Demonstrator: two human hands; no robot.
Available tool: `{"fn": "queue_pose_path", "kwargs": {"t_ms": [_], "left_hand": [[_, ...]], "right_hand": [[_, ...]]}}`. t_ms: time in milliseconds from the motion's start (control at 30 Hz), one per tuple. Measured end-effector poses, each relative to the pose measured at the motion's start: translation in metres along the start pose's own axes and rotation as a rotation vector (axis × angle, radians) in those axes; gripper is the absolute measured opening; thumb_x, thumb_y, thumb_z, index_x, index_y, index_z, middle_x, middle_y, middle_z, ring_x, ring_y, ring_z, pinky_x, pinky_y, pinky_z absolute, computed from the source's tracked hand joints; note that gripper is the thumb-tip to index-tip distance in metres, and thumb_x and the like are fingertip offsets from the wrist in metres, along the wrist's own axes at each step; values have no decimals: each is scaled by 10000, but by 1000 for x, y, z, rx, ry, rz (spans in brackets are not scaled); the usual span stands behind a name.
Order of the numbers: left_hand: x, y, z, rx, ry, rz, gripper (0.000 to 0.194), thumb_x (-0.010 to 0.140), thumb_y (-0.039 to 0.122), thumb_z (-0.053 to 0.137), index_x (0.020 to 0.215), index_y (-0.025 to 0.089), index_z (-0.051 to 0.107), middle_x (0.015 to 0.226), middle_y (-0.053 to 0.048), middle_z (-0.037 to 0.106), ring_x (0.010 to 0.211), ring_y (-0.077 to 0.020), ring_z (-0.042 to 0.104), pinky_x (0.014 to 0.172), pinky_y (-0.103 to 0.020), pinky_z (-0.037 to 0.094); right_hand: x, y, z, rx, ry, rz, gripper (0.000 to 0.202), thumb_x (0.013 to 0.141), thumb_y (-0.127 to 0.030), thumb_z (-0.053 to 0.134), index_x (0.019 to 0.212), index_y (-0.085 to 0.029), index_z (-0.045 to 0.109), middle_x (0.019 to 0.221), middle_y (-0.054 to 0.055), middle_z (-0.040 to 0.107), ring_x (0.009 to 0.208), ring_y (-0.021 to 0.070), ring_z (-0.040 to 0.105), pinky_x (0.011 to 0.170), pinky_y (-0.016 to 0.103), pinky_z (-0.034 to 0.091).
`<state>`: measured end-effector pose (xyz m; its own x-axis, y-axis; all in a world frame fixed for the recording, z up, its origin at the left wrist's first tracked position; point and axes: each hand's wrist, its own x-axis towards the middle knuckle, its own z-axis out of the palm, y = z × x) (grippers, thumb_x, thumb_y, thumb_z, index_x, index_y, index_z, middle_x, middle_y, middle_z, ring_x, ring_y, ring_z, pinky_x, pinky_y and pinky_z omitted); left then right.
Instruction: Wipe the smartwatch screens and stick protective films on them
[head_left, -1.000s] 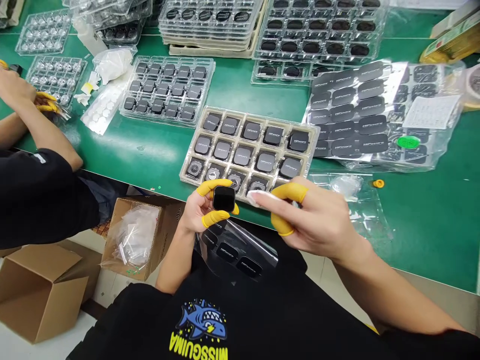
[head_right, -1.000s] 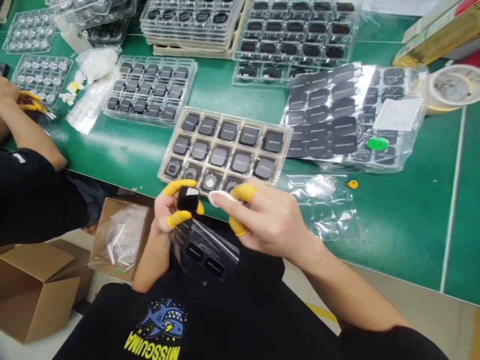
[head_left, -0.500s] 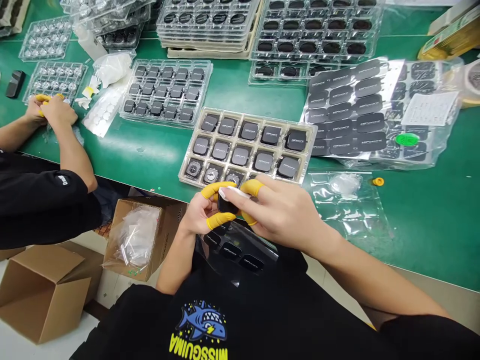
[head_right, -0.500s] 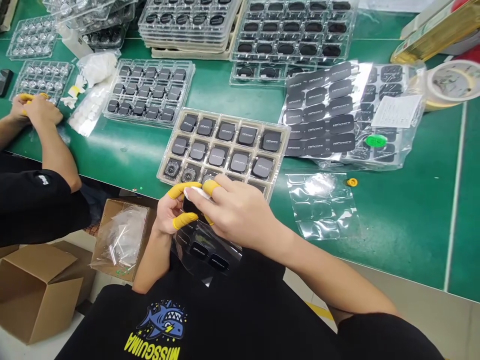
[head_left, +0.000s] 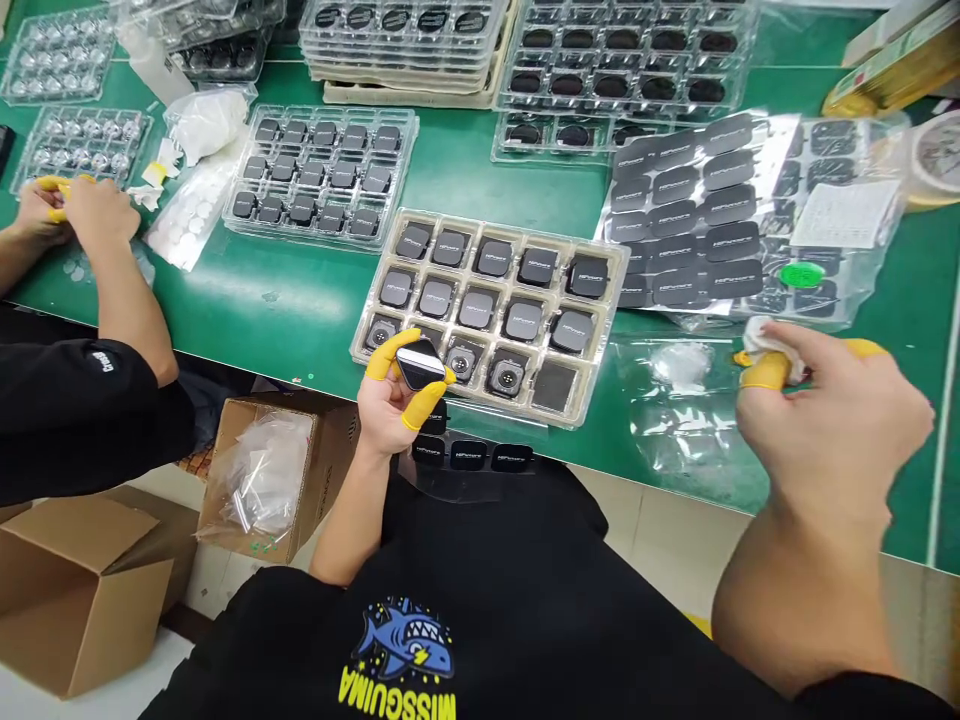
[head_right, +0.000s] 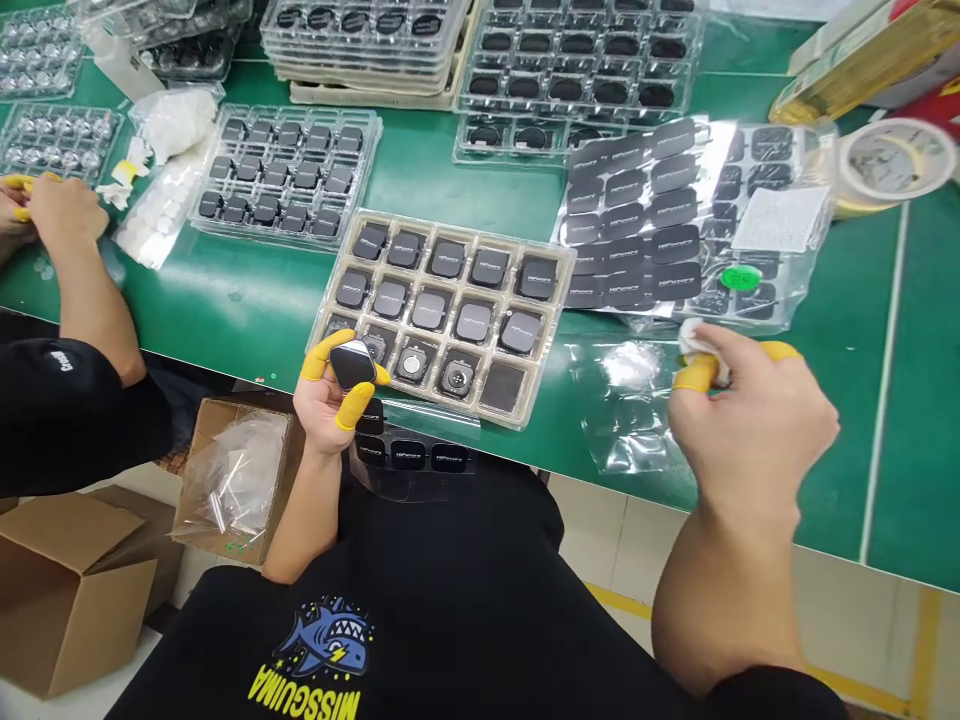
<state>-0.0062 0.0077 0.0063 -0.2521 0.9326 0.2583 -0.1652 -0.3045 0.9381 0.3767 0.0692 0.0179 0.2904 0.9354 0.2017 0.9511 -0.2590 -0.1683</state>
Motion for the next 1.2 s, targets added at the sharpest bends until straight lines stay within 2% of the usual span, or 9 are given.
{"fn": "queue_pose_path", "kwargs": {"t_ms": [133,233,367,433,500,567,633,900,1200], "left_hand": [[0,0,9,24,15,66,582,901,444,956,1396,262,710,958,-15,851,762,-197,869,757,-301,725],[1,2,12,75,21,72,605,894,489,952,1394,252,707,950,-19,847,749,-203,865,731,-303,724],[1,4,17,92,8,112,584,903,461,948,1403,275,708,910,-3,839,731,-191,857,722,-288,716],[0,5,21,98,-3,121,585,901,460,949,1405,280,711,899,0,835,719,-184,848,719,-284,713],[-3,6,23,118,0,107,614,893,500,947,1409,266,709,900,-8,830,717,-183,841,719,-286,712],[-5,6,22,134,6,100,647,889,535,939,1422,254,700,906,-12,826,724,-180,837,719,-280,707],[-8,6,19,146,1,117,660,893,533,933,1441,258,689,917,-12,828,734,-173,836,723,-270,702],[-14,-6,3,264,-37,136,646,923,537,904,1453,245,677,926,-17,826,725,-167,802,743,-299,709],[-7,-5,24,234,131,121,674,947,543,889,1502,279,613,906,-2,841,732,-175,842,738,-277,711]], "right_hand": [[-2,33,17,-63,-101,156,774,911,-473,635,1632,-193,657,1035,185,636,999,413,622,738,516,442],[-12,30,13,41,39,182,907,813,-442,717,1661,-149,585,1398,301,627,1279,513,635,976,685,537],[-39,-24,-26,412,232,-194,698,939,-379,743,1605,-204,626,1361,259,717,1255,469,709,908,630,617],[-58,-68,-47,636,136,-446,533,1020,-275,745,1547,-305,671,1327,193,765,1224,398,739,920,552,644],[-75,-109,-59,833,-168,-694,527,1064,-231,706,1573,-340,619,1340,150,770,1205,347,759,995,530,646],[-86,-139,-58,923,-385,-819,538,1089,-290,710,1603,-321,555,1345,140,778,1205,331,763,991,512,661],[-90,-153,-48,944,-478,-850,530,1086,-344,738,1575,-271,548,1294,144,796,1170,336,768,953,515,668],[-80,-147,-31,933,-592,-847,323,1019,-116,671,1318,-238,664,1120,98,832,984,282,801,835,419,655],[-66,-151,-34,910,-614,-822,172,1051,-178,681,1206,-251,668,1115,85,828,1002,277,793,855,426,654]]}}
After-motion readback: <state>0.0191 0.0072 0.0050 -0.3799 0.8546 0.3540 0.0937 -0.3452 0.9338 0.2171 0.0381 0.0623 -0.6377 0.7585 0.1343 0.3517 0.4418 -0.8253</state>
